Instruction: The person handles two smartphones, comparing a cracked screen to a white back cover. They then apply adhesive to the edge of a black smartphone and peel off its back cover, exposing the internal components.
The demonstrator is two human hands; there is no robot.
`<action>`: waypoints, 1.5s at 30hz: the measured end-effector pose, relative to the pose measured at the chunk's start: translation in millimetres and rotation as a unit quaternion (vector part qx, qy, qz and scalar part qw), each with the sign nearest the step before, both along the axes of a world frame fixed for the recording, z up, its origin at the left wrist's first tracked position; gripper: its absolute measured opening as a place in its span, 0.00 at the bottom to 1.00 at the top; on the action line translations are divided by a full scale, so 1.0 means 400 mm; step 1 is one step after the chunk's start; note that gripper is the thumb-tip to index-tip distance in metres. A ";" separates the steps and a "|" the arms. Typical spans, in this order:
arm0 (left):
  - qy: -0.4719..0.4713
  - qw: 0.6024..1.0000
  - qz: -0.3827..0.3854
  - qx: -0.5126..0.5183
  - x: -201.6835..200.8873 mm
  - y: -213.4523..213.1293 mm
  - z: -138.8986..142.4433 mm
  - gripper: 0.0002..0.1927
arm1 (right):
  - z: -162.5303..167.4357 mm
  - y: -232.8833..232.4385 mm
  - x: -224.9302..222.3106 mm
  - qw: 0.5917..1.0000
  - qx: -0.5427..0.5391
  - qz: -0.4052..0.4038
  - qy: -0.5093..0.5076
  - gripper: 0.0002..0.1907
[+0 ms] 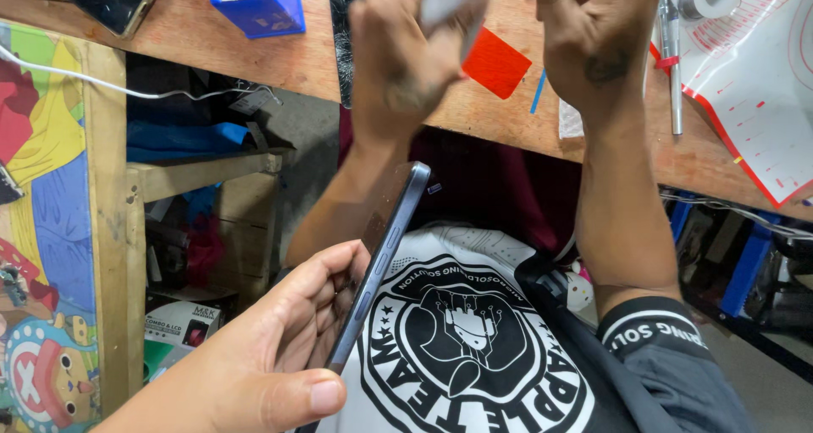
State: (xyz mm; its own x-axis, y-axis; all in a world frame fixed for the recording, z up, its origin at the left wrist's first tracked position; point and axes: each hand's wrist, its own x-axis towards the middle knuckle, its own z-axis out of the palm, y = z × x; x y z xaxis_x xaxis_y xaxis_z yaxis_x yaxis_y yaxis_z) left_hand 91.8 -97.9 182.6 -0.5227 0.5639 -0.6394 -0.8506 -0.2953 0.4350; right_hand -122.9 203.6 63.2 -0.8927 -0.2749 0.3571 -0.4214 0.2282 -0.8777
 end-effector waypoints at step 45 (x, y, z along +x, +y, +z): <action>0.368 0.859 -0.041 -0.353 -0.187 0.187 0.181 0.31 | 0.041 -0.078 0.238 0.703 -0.602 0.187 -0.331 0.15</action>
State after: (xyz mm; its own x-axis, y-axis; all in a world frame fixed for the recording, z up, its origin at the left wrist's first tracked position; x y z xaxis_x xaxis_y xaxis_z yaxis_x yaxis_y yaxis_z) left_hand 16.8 -23.2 254.9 -0.9093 0.2246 -0.3503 -0.2739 0.3108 0.9102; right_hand -27.6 172.5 79.6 -0.9182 -0.3891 0.0736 0.3367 -0.8649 -0.3724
